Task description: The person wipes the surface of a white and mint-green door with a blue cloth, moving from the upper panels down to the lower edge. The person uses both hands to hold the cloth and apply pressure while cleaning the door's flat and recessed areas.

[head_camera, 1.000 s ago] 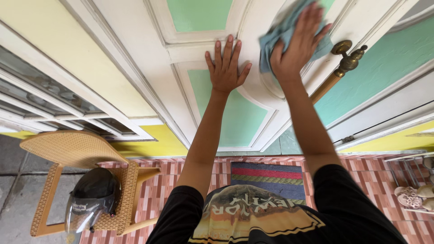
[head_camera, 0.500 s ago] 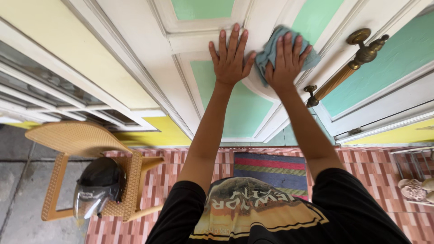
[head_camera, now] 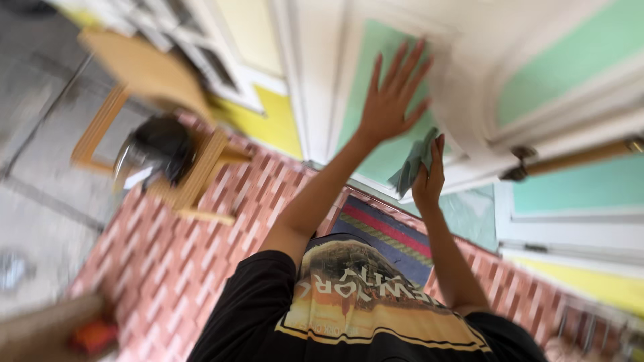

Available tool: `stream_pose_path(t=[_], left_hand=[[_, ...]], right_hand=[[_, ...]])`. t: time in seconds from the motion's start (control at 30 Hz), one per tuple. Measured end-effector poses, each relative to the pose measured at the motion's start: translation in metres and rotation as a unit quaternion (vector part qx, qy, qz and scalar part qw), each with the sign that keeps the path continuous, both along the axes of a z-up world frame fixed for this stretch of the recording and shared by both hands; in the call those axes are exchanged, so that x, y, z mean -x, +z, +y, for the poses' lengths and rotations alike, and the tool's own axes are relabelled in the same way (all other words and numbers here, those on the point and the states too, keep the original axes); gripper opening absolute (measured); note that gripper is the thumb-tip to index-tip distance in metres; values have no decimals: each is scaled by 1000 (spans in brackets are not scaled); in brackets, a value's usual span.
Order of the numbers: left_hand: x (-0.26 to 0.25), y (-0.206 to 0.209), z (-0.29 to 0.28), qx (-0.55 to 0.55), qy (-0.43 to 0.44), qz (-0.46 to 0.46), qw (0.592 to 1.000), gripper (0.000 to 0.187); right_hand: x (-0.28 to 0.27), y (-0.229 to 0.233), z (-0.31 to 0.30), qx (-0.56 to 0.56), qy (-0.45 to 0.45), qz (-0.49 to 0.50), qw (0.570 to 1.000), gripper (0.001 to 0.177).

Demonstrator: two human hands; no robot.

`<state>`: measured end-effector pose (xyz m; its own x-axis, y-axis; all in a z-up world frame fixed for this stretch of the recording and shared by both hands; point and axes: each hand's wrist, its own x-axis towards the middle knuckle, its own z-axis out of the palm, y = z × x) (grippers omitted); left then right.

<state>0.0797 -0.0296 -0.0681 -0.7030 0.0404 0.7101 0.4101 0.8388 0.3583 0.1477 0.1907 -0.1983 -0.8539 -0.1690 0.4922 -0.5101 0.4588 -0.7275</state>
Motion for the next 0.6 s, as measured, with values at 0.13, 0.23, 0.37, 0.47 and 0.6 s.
stream_pose_path(t=[0.13,0.23,0.37,0.47,0.6], left_hand=[[-88,-22,-5,-51,13,-89,995,63],[-137,-43,-16,-298,-28,-209,931,68],[-179,-70,-47,-404,75,-233,881,38],[-220,-72,-72,-401,140,-138,895,31],[-267,-56,-104,-380,209,-126,892,32]], right_hand=[[-4,-6,-27,297,126,-357,877,46],[1,-14,-39,445,225,-528,688,43],[1,-30,-79,390,254,-629,623,45],[-23,-28,-124,396,279,-672,560,51],[-60,-7,-180,390,369,-669,513,69]])
